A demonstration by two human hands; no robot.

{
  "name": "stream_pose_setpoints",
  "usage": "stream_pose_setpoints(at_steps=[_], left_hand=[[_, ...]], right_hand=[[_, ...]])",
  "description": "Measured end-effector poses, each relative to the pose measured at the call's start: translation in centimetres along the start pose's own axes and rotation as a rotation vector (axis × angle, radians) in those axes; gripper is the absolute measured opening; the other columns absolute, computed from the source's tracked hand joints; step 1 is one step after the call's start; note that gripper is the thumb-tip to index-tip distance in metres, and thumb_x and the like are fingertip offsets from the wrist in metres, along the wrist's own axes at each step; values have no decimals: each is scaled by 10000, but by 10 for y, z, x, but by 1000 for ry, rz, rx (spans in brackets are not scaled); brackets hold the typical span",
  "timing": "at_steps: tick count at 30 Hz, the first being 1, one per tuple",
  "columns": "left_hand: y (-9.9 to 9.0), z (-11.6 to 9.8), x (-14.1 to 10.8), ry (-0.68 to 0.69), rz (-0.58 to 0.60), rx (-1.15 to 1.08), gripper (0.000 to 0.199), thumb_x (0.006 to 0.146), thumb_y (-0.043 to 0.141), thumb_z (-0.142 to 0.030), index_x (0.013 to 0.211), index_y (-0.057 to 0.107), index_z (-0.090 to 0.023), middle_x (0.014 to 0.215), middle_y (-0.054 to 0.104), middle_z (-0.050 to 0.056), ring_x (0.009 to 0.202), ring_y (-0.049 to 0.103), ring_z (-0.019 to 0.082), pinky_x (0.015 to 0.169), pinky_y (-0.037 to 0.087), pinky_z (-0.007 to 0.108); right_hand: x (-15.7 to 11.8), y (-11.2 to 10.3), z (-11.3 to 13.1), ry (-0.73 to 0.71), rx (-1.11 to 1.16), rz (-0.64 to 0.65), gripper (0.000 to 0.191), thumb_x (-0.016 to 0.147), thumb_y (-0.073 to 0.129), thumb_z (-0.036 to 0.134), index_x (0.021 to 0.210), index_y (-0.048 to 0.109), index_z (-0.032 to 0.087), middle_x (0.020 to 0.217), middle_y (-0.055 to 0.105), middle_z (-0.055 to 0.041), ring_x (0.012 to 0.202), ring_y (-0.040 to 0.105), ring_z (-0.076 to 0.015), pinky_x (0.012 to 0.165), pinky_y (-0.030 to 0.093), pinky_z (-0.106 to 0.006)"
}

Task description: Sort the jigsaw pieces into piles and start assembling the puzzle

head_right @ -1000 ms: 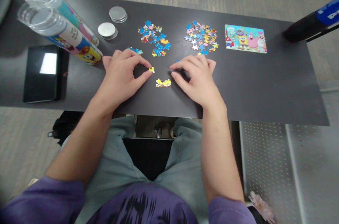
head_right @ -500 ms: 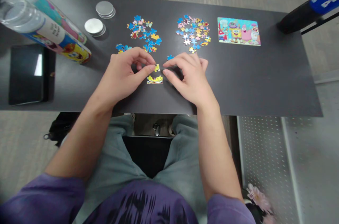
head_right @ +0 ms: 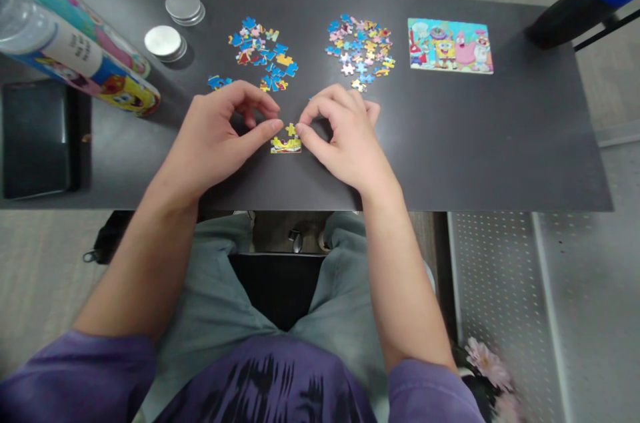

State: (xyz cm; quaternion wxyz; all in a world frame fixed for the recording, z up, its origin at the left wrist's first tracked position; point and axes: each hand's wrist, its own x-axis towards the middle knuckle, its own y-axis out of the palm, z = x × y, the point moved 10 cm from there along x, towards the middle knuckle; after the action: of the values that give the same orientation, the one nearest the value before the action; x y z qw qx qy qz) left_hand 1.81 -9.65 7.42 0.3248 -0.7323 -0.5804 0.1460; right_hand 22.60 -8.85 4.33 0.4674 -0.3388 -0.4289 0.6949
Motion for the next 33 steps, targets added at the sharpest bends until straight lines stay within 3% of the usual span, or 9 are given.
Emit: stream_pose_setpoints(at_steps=[3,7,11,19,24,33], left_hand=[[-10,6,-2,-16,21,74,168,1066,978,-387,1188,897,-303,1164,873,45,1060,775,315,1133,639,554],[-10,7,-5,-3,68,118,190,1015,1039,-433,1107,916,-323,1052,820,45,1073,775,337,1168,629,576],[-4,5,-8,-22,93,156,180,1000,1037,-375,1127,935,-299,1080,820,34,1074,780,316,1279,559,609],[-2,4,-11,-38,104,169,155,1033,1022,-339,1160,951,-285,1099,821,33,1044,746,292,1267,515,589],[-1,6,-10,-44,97,162,174,1024,1030,-323,1167,943,-275,1112,828,30,1017,732,272,1254,509,565],[-3,13,-10,-19,115,63,224,1022,1034,-349,1212,939,-277,1106,854,21,930,682,236,1038,535,442]], right_hand=[[-9,-10,11,-23,37,-83,435,1252,541,591,1403,939,503,1672,827,-56,1586,663,-535,1268,467,-905],[-17,-18,25,-65,49,-145,246,1223,678,366,1256,921,339,1635,823,-137,1588,707,-498,1322,502,-778],[-14,-19,23,-89,111,-172,129,1192,771,285,1181,898,305,1592,842,-165,1585,724,-485,1331,519,-742],[-12,-18,17,-106,185,-219,119,1146,783,305,1157,900,287,1542,845,-163,1578,726,-475,1314,480,-704],[-13,-18,17,-121,157,-230,112,1159,813,310,1232,894,336,1553,834,-166,1582,709,-487,1318,510,-726],[-17,-34,20,-143,141,-249,144,1272,771,393,1307,895,330,1524,851,-150,1536,764,-490,1310,537,-754]])
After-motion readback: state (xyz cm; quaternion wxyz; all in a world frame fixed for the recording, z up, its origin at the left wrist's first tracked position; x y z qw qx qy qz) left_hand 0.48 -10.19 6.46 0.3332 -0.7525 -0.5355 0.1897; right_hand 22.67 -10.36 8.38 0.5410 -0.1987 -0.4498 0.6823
